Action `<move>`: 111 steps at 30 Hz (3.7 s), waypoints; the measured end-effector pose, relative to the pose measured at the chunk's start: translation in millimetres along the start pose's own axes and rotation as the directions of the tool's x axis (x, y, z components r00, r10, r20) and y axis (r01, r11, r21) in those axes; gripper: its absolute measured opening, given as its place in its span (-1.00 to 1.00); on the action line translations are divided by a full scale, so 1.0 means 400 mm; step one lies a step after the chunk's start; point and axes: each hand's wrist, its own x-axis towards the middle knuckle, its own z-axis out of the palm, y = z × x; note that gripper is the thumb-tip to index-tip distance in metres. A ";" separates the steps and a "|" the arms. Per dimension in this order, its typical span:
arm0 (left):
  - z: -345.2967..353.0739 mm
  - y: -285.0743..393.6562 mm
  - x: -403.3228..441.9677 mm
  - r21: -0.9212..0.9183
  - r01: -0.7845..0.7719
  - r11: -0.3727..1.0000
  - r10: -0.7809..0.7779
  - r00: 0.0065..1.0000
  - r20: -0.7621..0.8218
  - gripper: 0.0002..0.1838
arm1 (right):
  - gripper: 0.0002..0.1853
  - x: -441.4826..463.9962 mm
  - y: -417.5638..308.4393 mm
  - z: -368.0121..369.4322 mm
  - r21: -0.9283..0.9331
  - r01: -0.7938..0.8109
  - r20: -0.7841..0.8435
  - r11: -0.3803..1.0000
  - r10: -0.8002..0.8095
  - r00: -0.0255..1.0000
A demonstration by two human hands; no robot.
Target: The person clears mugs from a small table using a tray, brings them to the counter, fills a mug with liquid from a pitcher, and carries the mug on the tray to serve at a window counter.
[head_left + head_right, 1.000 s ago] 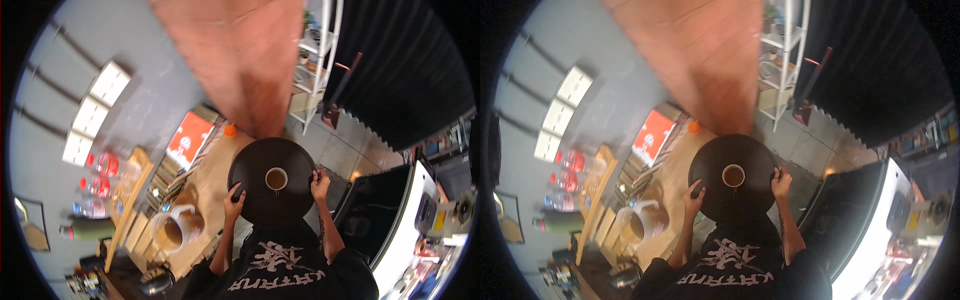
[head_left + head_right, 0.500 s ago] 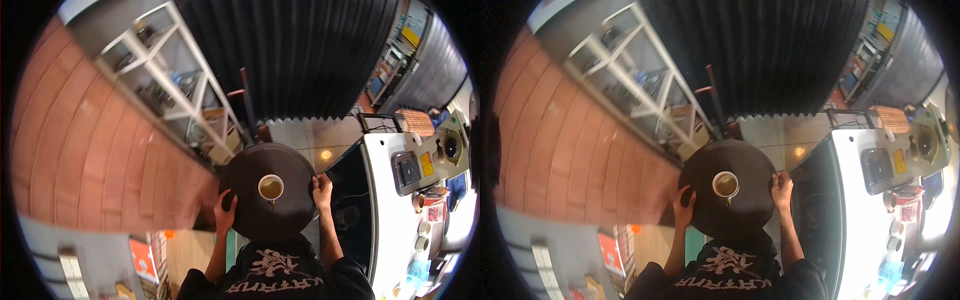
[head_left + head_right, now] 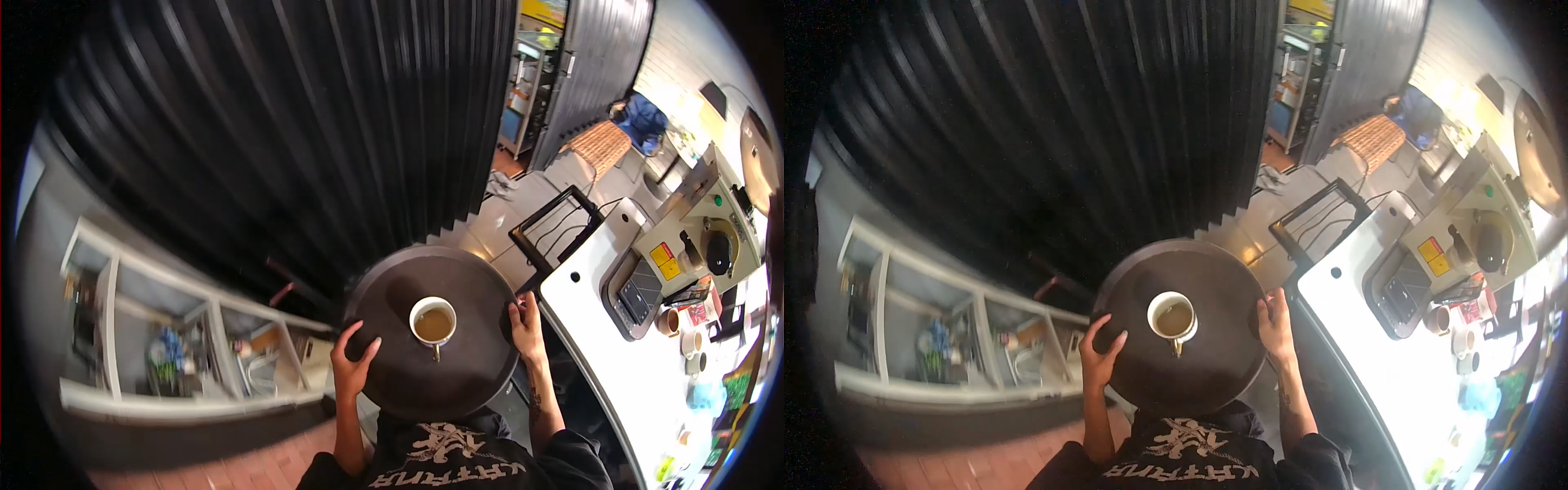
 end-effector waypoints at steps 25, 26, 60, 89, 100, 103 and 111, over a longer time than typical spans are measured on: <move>0.935 0.148 1.222 -0.172 -0.244 0.955 0.288 0.604 0.743 -0.53 | -0.86 0.757 0.058 -0.084 0.171 -0.151 -0.783 0.974 0.227 0.579; 0.984 0.164 1.254 -0.172 -0.227 0.959 0.275 0.577 0.769 -0.53 | -0.88 0.791 0.031 -0.103 0.257 -0.173 -0.774 0.951 0.310 0.552; 2.700 0.709 1.471 -0.480 -0.294 0.826 0.466 -0.121 0.876 -0.60 | -0.85 1.537 0.286 -1.023 0.269 -0.125 -0.956 0.955 0.250 -0.152; 3.748 1.171 0.338 -0.566 -0.031 0.824 0.400 -0.675 0.620 -0.66 | -0.90 1.192 0.478 -2.001 0.364 -0.121 -0.655 0.923 0.162 -0.738; 4.021 1.382 -0.228 -0.556 0.027 0.831 0.344 -0.810 0.476 -0.69 | -0.92 0.949 0.572 -2.414 0.351 -0.133 -0.493 0.927 0.062 -0.868; 4.076 1.423 -0.362 -0.563 0.053 0.825 0.348 -0.831 0.433 -0.74 | -0.92 0.892 0.572 -2.514 0.397 -0.131 -0.429 0.908 0.057 -0.901; 4.171 1.467 -0.746 -0.487 0.112 0.866 0.326 -0.865 0.381 -0.79 | -0.92 0.647 0.638 -2.729 0.433 -0.149 -0.349 0.889 0.013 -0.937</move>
